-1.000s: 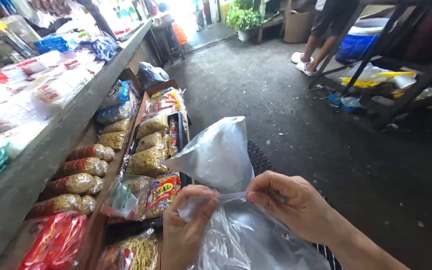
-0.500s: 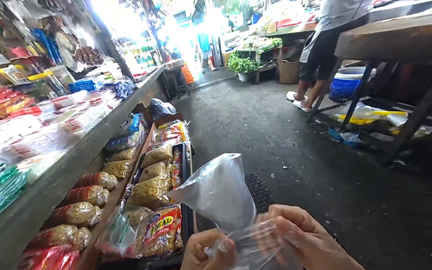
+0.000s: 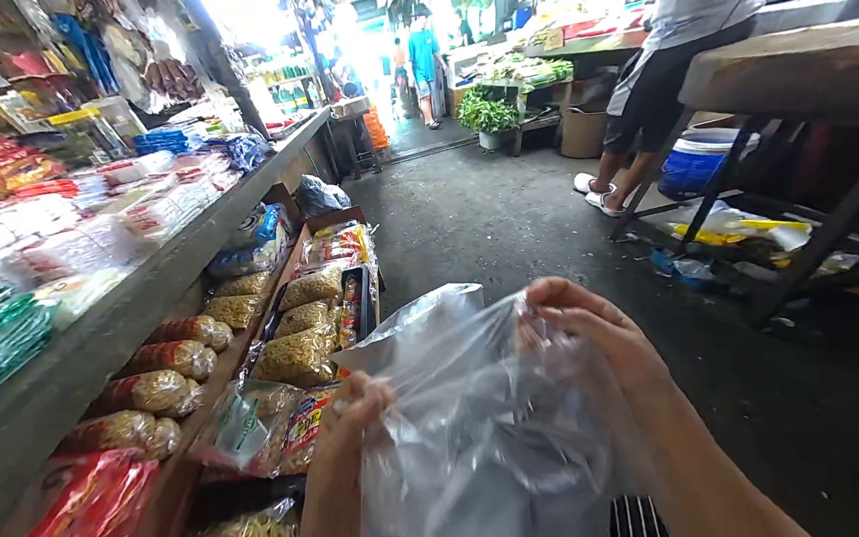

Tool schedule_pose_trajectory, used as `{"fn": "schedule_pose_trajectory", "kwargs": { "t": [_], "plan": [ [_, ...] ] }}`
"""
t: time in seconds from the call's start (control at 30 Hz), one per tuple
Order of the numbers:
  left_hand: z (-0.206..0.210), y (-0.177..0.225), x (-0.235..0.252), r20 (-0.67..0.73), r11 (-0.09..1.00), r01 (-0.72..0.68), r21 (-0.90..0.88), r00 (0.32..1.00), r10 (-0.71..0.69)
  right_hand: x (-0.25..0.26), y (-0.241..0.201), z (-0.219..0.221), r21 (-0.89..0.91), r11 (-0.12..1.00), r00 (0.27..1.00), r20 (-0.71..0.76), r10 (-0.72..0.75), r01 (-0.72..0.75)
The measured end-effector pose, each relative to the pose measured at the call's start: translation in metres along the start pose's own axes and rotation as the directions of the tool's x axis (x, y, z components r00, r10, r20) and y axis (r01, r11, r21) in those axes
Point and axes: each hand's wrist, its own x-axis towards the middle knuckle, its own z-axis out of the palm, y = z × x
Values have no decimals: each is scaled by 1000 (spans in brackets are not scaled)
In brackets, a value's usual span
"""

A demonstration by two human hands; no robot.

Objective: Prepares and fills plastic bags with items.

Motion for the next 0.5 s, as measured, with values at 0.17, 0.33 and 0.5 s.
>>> {"fn": "schedule_pose_trajectory", "kwargs": {
  "t": [0.17, 0.33, 0.5],
  "plan": [
    [18, 17, 43, -217, 969, 2, 248, 975, 54, 44, -8, 15, -241, 939, 951, -248, 185, -245],
    [8, 3, 64, -396, 892, 216, 397, 917, -46, 67, 10, 13, -213, 865, 864, -342, 369, -454],
    [-14, -28, 57, -418, 891, 253, 377, 905, -79, 63, 26, 1, -296, 737, 792, -302, 531, -607]
  ]
}}
